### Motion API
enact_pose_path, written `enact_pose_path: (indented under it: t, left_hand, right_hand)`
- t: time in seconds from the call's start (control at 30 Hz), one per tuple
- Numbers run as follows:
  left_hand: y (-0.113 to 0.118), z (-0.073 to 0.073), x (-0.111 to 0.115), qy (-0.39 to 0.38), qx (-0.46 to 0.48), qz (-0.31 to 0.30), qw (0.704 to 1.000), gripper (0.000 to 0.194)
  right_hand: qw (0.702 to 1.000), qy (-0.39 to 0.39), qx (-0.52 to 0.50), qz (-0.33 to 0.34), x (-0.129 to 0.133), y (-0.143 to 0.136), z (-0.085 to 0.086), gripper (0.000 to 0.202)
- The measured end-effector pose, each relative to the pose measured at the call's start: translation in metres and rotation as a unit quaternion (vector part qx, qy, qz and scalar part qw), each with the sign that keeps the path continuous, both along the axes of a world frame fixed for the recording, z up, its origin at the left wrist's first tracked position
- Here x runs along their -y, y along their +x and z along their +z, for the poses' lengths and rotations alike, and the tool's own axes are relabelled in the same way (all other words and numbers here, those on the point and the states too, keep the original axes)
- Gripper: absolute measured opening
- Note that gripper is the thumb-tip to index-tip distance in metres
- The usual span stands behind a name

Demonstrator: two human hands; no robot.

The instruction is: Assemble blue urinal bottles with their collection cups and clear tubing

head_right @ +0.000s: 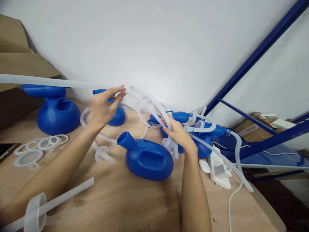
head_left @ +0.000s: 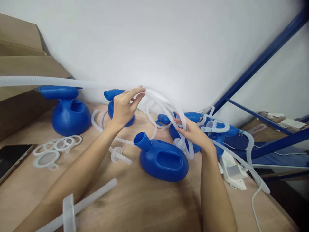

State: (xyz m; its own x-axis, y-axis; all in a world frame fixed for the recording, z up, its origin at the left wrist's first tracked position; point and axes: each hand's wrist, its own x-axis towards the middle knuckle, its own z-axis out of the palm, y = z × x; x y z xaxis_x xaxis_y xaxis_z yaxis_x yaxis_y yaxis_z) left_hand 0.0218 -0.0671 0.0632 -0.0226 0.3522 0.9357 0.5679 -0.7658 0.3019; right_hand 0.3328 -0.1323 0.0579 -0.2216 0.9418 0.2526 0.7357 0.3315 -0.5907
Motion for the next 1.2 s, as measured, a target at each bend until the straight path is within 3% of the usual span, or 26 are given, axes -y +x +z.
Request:
enact_pose_path:
  t: [0.1, 0.23, 0.33, 0.53, 0.63, 0.8, 0.97, 1.07, 1.13, 1.2]
  left_hand:
    - [-0.002, -0.009, -0.011, -0.012, 0.008, 0.040, 0.999, 0.024]
    - [-0.001, -0.024, -0.022, -0.015, -0.007, 0.077, 0.997, 0.023]
    - [0.005, -0.033, -0.024, -0.012, -0.034, 0.077, 0.996, 0.024]
    - [0.014, -0.040, -0.021, -0.032, -0.078, 0.066, 0.994, 0.030]
    - [0.015, -0.039, -0.020, -0.065, -0.112, 0.063, 0.990, 0.029]
    - [0.014, -0.036, -0.019, -0.120, -0.157, 0.034, 0.980, 0.029]
    - [0.013, -0.030, -0.016, -0.214, -0.217, 0.033, 0.952, 0.037]
    - [0.012, -0.029, -0.015, -0.260, -0.261, 0.018, 0.929, 0.041]
    - [0.011, -0.032, -0.016, -0.271, -0.280, 0.001, 0.921, 0.044]
    - [0.009, -0.038, -0.019, -0.283, -0.302, -0.019, 0.910, 0.048]
  right_hand:
    - [0.999, 0.006, 0.027, -0.031, 0.003, 0.002, 0.003, 0.072]
    - [0.991, 0.002, -0.114, -0.072, 0.010, 0.001, 0.013, 0.074]
    - [0.974, 0.050, -0.197, -0.098, 0.018, -0.007, 0.021, 0.079]
    - [0.898, 0.220, -0.364, -0.113, 0.028, -0.035, 0.035, 0.059]
    - [0.863, 0.230, -0.445, -0.070, 0.031, -0.038, 0.042, 0.040]
    - [0.876, 0.106, -0.467, -0.056, 0.041, -0.025, 0.056, 0.037]
    - [0.852, 0.190, -0.486, -0.040, 0.071, -0.015, 0.076, 0.023]
    - [0.840, 0.243, -0.485, -0.040, 0.086, -0.011, 0.085, 0.025]
    - [0.846, 0.239, -0.470, -0.076, 0.086, -0.009, 0.084, 0.024]
    - [0.876, 0.180, -0.433, -0.113, 0.078, -0.009, 0.076, 0.035]
